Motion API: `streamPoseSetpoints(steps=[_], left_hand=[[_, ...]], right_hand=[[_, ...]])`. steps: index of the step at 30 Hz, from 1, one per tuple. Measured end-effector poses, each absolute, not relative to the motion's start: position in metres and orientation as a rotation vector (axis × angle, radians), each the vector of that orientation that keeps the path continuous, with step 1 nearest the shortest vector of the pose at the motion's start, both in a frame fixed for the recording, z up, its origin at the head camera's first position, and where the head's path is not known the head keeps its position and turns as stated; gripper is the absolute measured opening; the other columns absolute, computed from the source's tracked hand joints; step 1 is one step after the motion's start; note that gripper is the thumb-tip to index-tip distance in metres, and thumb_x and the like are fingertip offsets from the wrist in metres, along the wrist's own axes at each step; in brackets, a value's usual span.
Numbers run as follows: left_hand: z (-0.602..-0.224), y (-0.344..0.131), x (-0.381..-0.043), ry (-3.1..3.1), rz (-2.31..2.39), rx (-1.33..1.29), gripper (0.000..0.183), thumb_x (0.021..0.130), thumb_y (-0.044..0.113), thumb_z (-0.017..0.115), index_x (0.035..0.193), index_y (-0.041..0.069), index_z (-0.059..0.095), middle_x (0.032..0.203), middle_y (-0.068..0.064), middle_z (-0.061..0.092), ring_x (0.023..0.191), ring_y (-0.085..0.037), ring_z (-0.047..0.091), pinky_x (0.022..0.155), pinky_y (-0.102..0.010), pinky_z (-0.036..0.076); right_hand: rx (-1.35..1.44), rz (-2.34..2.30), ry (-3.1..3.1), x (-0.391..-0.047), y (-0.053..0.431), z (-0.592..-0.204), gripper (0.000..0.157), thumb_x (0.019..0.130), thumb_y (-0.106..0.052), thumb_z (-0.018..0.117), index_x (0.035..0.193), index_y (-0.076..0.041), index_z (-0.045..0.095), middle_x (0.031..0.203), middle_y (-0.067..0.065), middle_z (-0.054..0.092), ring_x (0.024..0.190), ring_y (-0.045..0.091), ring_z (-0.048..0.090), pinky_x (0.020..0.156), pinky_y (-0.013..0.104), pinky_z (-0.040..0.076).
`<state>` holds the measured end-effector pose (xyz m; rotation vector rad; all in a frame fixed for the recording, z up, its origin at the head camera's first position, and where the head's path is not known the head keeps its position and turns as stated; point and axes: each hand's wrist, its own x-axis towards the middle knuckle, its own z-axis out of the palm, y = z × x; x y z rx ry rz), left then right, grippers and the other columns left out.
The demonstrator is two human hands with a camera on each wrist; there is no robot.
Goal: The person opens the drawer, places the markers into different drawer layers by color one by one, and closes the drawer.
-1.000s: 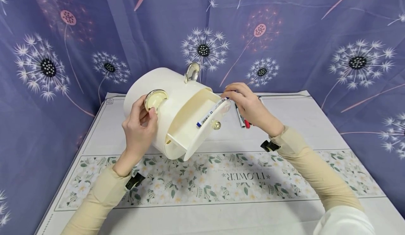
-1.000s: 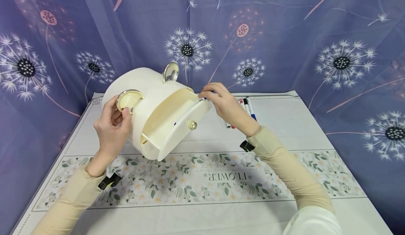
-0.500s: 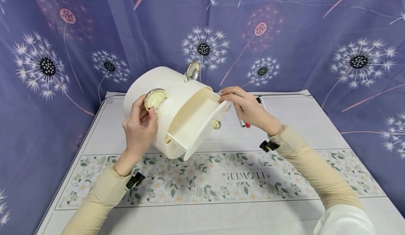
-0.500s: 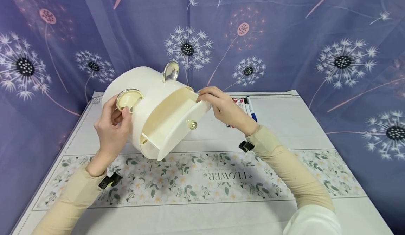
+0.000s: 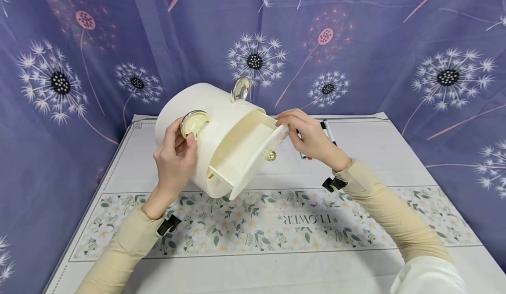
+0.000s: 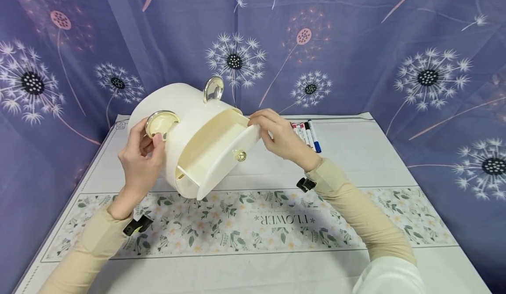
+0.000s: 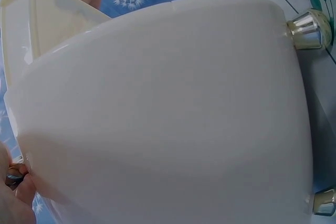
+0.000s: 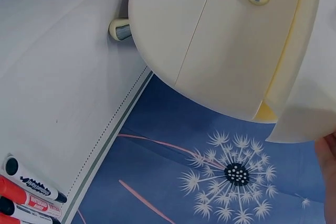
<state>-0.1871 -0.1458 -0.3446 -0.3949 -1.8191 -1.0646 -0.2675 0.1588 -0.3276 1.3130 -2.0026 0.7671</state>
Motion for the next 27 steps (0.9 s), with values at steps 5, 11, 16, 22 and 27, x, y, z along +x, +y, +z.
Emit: streamPoseSetpoints(steps=[5,11,16,22,27], left_hand=[[-0.345,-0.145,-0.187,-1.823,-1.058,-0.383,0.037,0.084,0.005,0.055,0.12,-0.006,0.054,0.103,-0.023,0.066,0.084,-0.029,0.068,0.074,-0.005,0.049],[-0.345,-0.145,-0.186,-1.831,-1.052,-0.375,0.037,0.085,0.005,0.055,0.12,-0.005,0.054,0.102,-0.023,0.066,0.085,-0.029,0.068,0.074,-0.005,0.048],[-0.345,-0.144,-0.186,-1.829,-1.064,-0.381,0.037,0.085,0.005,0.055,0.12,-0.005,0.053,0.102,-0.023,0.065,0.085,-0.029,0.068,0.074,-0.006,0.049],[-0.346,-0.145,-0.187,-1.831,-1.054,-0.379,0.037,0.085,0.005,0.055,0.12,-0.005,0.053,0.102,-0.023,0.066,0.085,-0.028,0.068,0.074,-0.005,0.048],[-0.346,-0.145,-0.187,-1.828,-1.036,-0.375,0.037,0.084,0.004,0.055,0.12,-0.005,0.054,0.101,-0.023,0.066,0.084,-0.028,0.068,0.074,-0.004,0.048]], right_hand=[[1.272,0.822,-1.976,-0.27,0.163,-0.329,0.033,0.081,0.011,0.043,0.107,0.0,0.06,0.105,0.014,0.062,0.101,0.024,0.057,0.08,0.026,0.046],[1.213,0.826,-1.979,-0.274,0.167,-0.333,0.035,0.081,0.01,0.042,0.108,0.0,0.06,0.105,0.014,0.062,0.099,0.023,0.057,0.083,0.028,0.048],[1.135,0.823,-2.04,-0.277,0.17,-0.339,0.035,0.08,0.013,0.043,0.11,0.002,0.058,0.107,0.015,0.06,0.096,0.024,0.056,0.081,0.028,0.05],[1.019,0.828,-2.167,-0.282,0.176,-0.35,0.033,0.082,0.011,0.045,0.11,0.001,0.058,0.106,0.015,0.058,0.094,0.027,0.056,0.075,0.03,0.05],[0.922,0.792,-2.264,-0.286,0.181,-0.358,0.032,0.082,0.009,0.045,0.11,-0.001,0.058,0.105,0.014,0.057,0.093,0.026,0.056,0.07,0.033,0.049]])
